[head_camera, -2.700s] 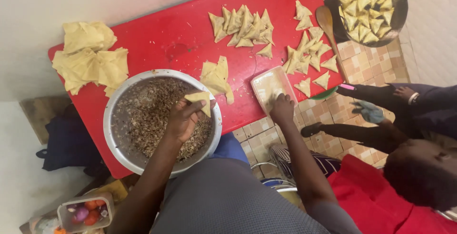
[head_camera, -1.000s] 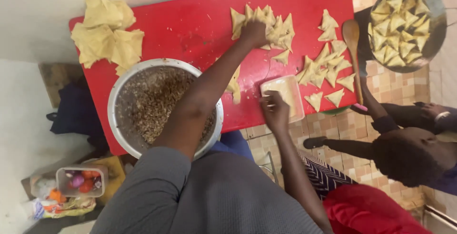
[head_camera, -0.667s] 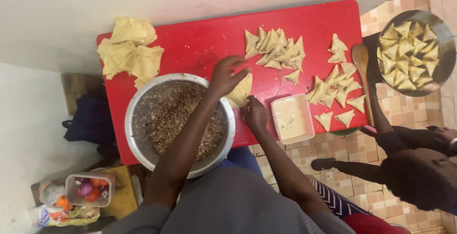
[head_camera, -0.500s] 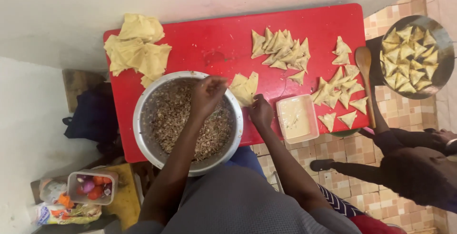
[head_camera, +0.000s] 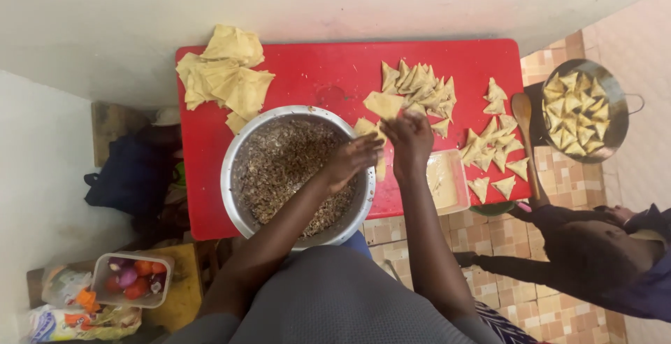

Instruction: Folding and filling samosas with meat mixture and sealing them with paste

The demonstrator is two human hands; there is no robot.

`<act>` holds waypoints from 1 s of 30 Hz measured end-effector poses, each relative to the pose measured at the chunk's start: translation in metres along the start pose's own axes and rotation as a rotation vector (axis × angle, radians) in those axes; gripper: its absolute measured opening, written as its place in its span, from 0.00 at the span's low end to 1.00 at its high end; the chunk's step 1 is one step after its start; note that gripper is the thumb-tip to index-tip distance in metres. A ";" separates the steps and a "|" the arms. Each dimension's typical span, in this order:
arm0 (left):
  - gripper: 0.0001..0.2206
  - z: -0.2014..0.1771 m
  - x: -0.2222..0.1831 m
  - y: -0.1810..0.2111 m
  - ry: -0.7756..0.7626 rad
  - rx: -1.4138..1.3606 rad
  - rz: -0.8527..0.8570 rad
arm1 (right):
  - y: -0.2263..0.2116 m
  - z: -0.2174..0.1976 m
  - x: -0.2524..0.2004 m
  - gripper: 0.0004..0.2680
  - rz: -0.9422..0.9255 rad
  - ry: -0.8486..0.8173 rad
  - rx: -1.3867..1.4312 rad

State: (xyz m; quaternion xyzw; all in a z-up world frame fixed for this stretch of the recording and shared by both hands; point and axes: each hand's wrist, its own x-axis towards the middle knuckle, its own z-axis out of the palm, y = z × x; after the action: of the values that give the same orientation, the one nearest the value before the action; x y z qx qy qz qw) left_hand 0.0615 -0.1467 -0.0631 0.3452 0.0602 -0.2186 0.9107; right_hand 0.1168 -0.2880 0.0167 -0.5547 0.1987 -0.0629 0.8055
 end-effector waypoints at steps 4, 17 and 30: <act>0.28 -0.031 0.054 -0.017 0.039 -0.121 0.068 | -0.016 -0.001 -0.064 0.12 0.073 -0.043 -0.116; 0.24 -0.041 -0.043 0.094 -0.089 0.502 0.321 | -0.020 0.028 -0.066 0.19 -0.053 -0.425 -0.338; 0.27 -0.011 -0.122 0.152 -0.057 0.680 0.708 | -0.045 0.109 -0.103 0.08 -0.612 -0.716 -0.743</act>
State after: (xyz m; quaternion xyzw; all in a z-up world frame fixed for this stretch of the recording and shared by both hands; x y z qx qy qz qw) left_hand 0.0197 0.0052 0.0519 0.6160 -0.1606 0.0878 0.7662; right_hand 0.0706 -0.1769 0.1176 -0.8178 -0.2452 -0.0273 0.5200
